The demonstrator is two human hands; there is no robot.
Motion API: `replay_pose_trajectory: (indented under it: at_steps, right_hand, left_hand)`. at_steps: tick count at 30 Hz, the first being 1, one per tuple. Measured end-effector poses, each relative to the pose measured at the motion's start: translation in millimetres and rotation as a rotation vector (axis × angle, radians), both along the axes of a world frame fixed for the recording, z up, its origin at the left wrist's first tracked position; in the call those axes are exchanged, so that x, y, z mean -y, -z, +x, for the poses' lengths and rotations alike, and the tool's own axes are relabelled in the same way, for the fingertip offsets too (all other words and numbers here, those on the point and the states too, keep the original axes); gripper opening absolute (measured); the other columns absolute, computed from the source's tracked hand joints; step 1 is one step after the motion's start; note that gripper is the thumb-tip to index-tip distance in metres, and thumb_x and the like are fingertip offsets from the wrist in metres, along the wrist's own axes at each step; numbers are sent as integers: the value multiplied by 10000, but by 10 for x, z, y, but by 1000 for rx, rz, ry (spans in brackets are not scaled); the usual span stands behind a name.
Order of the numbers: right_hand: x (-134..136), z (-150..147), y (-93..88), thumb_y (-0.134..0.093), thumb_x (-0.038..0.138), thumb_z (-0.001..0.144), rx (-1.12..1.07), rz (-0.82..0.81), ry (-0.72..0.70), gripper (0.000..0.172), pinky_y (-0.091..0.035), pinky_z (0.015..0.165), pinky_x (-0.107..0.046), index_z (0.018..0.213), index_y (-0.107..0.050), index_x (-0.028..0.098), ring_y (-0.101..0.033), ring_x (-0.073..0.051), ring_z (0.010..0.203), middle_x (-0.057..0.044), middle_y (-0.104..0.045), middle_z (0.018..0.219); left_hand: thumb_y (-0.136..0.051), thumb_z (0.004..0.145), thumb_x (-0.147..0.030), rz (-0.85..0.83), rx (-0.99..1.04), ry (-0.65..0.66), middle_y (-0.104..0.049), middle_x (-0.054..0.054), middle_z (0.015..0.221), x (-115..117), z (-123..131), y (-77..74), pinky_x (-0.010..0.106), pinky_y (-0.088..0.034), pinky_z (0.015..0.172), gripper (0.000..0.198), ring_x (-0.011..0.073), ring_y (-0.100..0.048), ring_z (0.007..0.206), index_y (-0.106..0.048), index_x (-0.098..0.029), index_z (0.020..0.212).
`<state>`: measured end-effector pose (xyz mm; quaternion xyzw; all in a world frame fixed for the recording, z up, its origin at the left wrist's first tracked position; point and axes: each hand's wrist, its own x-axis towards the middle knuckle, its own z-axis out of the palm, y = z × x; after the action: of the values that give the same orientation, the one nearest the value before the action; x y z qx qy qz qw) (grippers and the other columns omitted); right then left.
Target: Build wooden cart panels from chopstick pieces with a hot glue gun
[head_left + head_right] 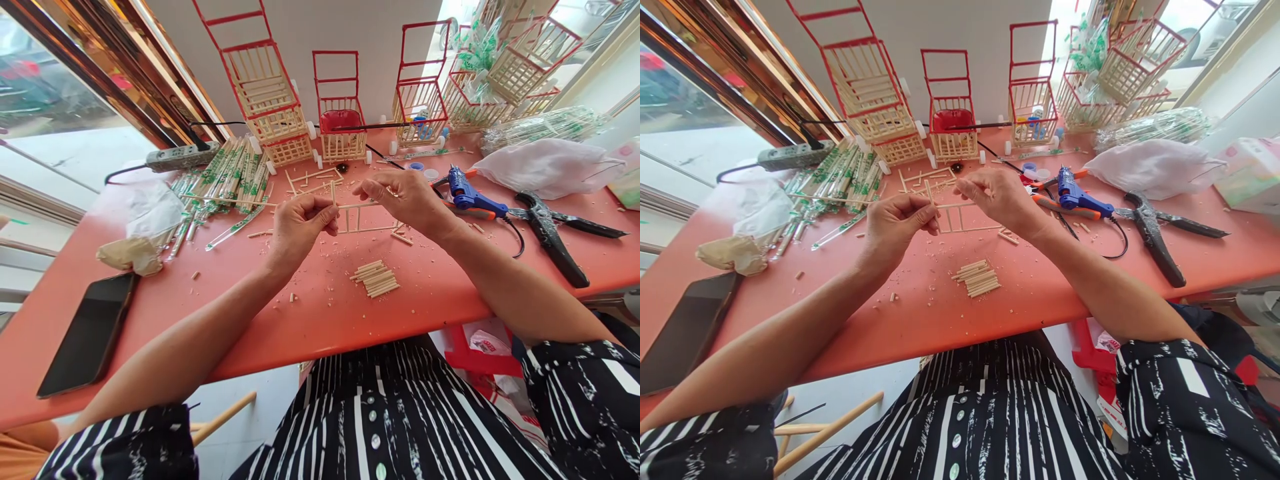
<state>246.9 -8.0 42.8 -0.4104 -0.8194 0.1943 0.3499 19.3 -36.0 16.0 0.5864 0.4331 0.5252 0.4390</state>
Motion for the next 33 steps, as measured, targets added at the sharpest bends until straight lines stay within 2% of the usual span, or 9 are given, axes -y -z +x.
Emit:
replay_pose_trajectory:
  at_steps: [3, 6, 10, 15, 21, 28, 33]
  right_hand:
    - [18, -6, -3, -590, 543, 1086, -21, 49, 11, 408, -487, 874, -359, 991, -800, 207, -691, -217, 943, -84, -812, 1007]
    - [29, -41, 33, -680, 461, 1047, 30, 83, -21, 298, -467, 898, -363, 949, -798, 206, -683, -214, 926, -67, -805, 970]
    - [35, -95, 94, -716, 392, 1027, 71, 93, -65, 235, -449, 888, -359, 927, -788, 192, -670, -209, 896, -62, -789, 923]
    - [31, -118, 112, -727, 355, 1015, 88, 72, -70, 217, -443, 863, -346, 872, -758, 196, -651, -199, 859, -43, -763, 865]
    - [11, 7, 19, -649, 453, 1070, 36, 16, -15, 356, -442, 810, -336, 862, -774, 192, -634, -185, 845, -51, -784, 884]
    - [13, 36, 14, -732, 308, 981, 125, -51, 36, 196, -389, 751, -334, 836, -774, 183, -585, -158, 741, -19, -728, 769]
    - [32, -6, 63, -702, 284, 989, 131, -3, -10, 189, -404, 765, -324, 825, -728, 193, -595, -165, 766, -21, -716, 791]
  left_hand:
    - [-841, 831, -260, 9, 2, 2, -702, -16, 629, 5, 11, 12, 254, -612, 589, 128, 123, -685, 548, -756, -172, 792]
    - [-822, 824, -249, 21, 14, 17, -707, -13, 631, 7, 21, 29, 251, -612, 589, 106, 123, -688, 553, -760, -170, 789]
    - [-819, 816, -266, 23, 1, 27, -719, -8, 639, 15, 32, 41, 256, -617, 596, 112, 126, -690, 563, -762, -173, 790]
    - [-807, 819, -257, 9, 7, 45, -725, -5, 639, 30, 40, 44, 255, -616, 590, 94, 127, -686, 564, -770, -177, 787]
    - [-808, 802, -210, 11, 70, 50, -707, -16, 611, 13, 29, 37, 240, -602, 567, 72, 115, -673, 538, -762, -171, 762]
    - [-830, 814, -194, 2, 57, 6, -714, -19, 623, 6, 32, 28, 241, -610, 574, 74, 114, -677, 540, -765, -172, 785]
    - [-800, 822, -161, -5, 58, 14, -715, -19, 621, 5, 27, 45, 233, -607, 571, 59, 109, -671, 534, -767, -175, 776]
